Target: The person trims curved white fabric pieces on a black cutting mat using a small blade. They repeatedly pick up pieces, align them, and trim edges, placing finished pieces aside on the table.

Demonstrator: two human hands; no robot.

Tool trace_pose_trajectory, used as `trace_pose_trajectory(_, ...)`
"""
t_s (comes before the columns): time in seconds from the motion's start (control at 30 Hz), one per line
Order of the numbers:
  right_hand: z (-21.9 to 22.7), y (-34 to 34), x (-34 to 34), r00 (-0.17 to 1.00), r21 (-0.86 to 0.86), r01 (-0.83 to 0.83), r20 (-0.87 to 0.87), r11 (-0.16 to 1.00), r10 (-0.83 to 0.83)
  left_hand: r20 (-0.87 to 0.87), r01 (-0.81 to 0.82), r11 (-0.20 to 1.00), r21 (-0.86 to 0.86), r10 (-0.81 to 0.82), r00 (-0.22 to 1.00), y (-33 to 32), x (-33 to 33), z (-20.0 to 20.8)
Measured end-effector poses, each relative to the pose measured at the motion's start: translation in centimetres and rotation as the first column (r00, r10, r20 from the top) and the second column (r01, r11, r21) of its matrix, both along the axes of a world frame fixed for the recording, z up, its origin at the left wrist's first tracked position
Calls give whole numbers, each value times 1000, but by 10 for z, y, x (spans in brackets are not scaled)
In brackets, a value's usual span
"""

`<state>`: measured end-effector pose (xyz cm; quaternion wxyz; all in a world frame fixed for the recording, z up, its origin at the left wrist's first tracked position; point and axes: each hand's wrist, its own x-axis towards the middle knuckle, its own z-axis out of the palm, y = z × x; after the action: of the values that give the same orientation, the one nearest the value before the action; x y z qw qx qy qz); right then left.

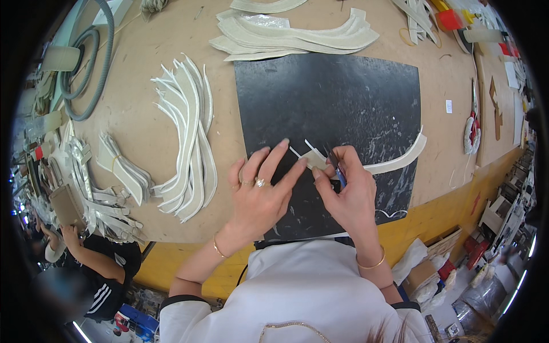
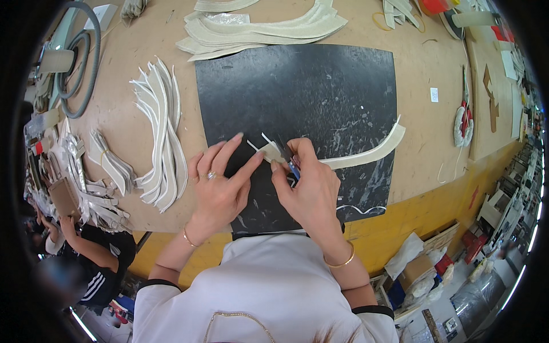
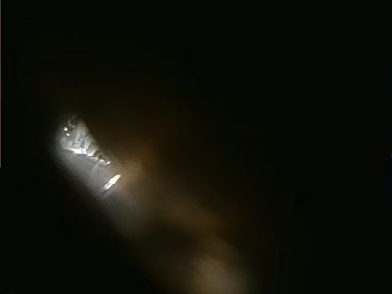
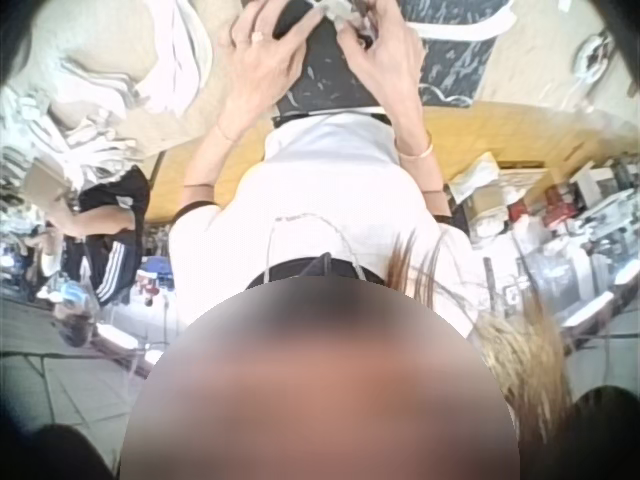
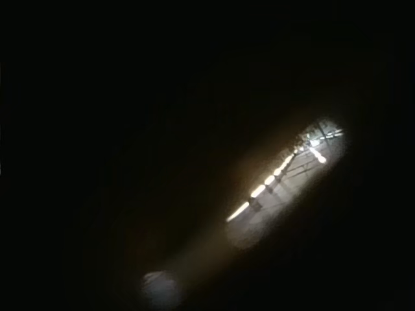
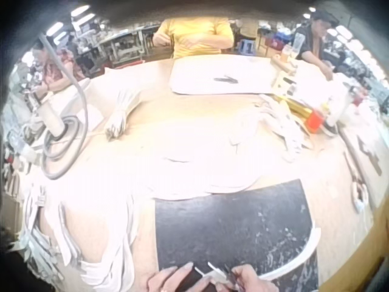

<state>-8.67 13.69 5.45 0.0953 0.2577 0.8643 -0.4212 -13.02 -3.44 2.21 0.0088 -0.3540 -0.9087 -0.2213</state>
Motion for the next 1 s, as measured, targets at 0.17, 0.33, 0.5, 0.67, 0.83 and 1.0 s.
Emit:
trace_pose_trajectory(0.17, -1, -1, 1, 999, -11, 32, -16, 999, -32, -41, -34, 987, -155, 28, 999, -2, 3, -5)
trace_pose_trajectory(0.33, -3, -1, 2, 999, 1, 21, -30, 1000, -21, -114, -187, 976, -112, 174, 978, 4, 14, -8)
trace_pose_trajectory(0.5, -6, 0, 3, 998, 26, -33, -57, 999, 35, -131, 113, 988, -102, -125, 983, 0, 21, -11)
trace_pose_trajectory(0.67, -2, 5, 10, 997, -28, -52, -52, 998, 51, 31, 104, 989, -105, -102, 994, 2, 22, -10)
trace_pose_trajectory(0.83, 1, 16, 30, 996, -12, -15, -84, 1000, 14, 42, 114, 977, -179, -108, 993, 3, 26, -9)
trace_pose_trajectory(1.0, -4, 23, 36, 988, -5, -20, -155, 1000, 19, -13, 143, 962, -232, -150, 989, 2, 24, -9)
